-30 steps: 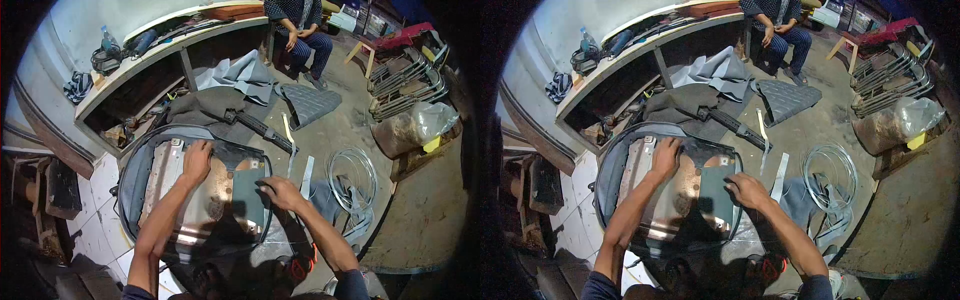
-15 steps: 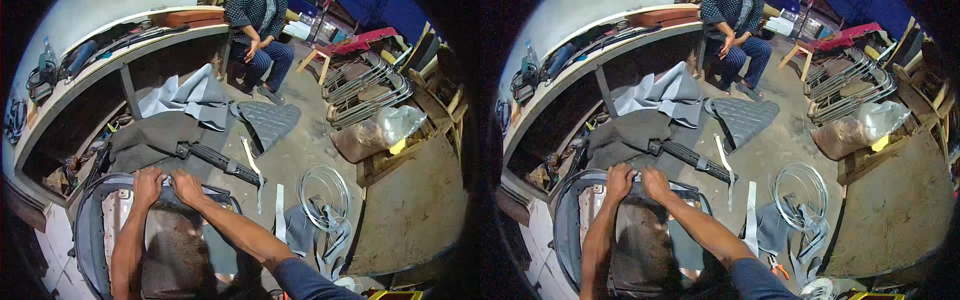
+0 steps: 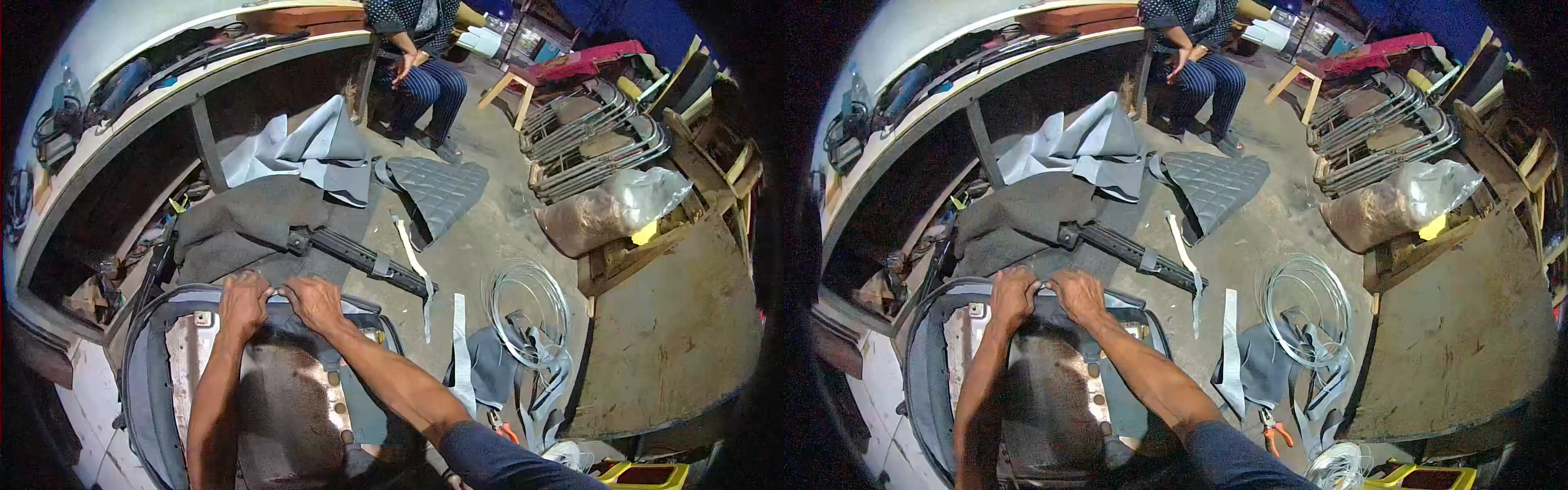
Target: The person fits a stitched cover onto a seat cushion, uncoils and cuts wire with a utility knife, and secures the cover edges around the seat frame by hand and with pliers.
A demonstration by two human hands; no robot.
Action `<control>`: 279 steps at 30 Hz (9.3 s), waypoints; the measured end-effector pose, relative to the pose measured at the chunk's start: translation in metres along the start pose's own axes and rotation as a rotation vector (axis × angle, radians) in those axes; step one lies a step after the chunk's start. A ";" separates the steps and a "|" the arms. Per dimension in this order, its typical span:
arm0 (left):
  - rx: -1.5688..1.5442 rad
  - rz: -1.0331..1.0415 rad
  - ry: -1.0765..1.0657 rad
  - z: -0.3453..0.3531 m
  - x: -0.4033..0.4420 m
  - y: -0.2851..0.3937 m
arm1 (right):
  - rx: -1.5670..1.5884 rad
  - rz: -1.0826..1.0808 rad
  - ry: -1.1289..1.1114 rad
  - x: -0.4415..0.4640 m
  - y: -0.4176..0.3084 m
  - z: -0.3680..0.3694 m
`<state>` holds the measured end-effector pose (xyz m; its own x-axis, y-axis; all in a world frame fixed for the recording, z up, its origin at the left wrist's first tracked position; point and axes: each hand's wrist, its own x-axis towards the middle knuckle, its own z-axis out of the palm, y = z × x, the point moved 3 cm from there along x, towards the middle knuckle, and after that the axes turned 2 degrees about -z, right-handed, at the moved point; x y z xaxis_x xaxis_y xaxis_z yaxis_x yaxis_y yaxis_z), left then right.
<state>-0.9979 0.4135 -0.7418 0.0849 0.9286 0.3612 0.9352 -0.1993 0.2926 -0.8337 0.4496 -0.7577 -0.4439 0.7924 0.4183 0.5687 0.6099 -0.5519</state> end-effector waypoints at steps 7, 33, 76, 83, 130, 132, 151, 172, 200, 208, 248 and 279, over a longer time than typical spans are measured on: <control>-0.187 0.109 -0.002 -0.011 -0.001 -0.006 | 0.172 -0.201 0.024 -0.003 -0.001 -0.011; -0.216 -0.047 -0.336 -0.071 -0.293 0.319 | 0.107 0.200 -1.034 -0.331 -0.027 -0.238; 0.175 0.149 -0.552 0.010 -0.303 0.325 | 0.238 -0.050 -0.803 -0.355 0.015 -0.214; 0.097 0.262 -0.661 0.014 -0.296 0.313 | 0.147 -0.088 -0.786 -0.367 0.005 -0.220; -0.086 0.125 -0.658 -0.009 -0.257 0.322 | -0.006 -0.399 -0.791 -0.375 0.002 -0.192; -0.072 0.114 -0.699 -0.006 -0.265 0.317 | -0.012 -0.319 -0.843 -0.376 0.005 -0.200; 0.053 0.177 -0.702 0.020 -0.283 0.300 | 0.141 0.039 -1.017 -0.371 0.041 -0.185; -0.089 0.150 -0.656 0.010 -0.290 0.311 | 0.279 0.055 -0.980 -0.367 0.041 -0.202; -0.092 0.021 -0.658 0.011 -0.292 0.317 | 0.103 0.063 -1.028 -0.369 0.032 -0.192; -0.069 0.069 -0.638 0.005 -0.286 0.321 | 0.075 -0.020 -0.977 -0.381 0.030 -0.172; -0.001 -0.135 -0.103 0.009 0.009 0.013 | -0.076 0.206 0.031 -0.022 0.023 -0.030; 0.000 -0.030 -0.325 -0.011 0.018 0.003 | -0.066 0.153 -0.061 -0.048 0.040 -0.031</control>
<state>-0.9976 0.4258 -0.7246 0.1624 0.9854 0.0503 0.9389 -0.1700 0.2992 -0.7679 0.4359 -0.7777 -0.3882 0.8756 0.2874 0.6764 0.4825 -0.5564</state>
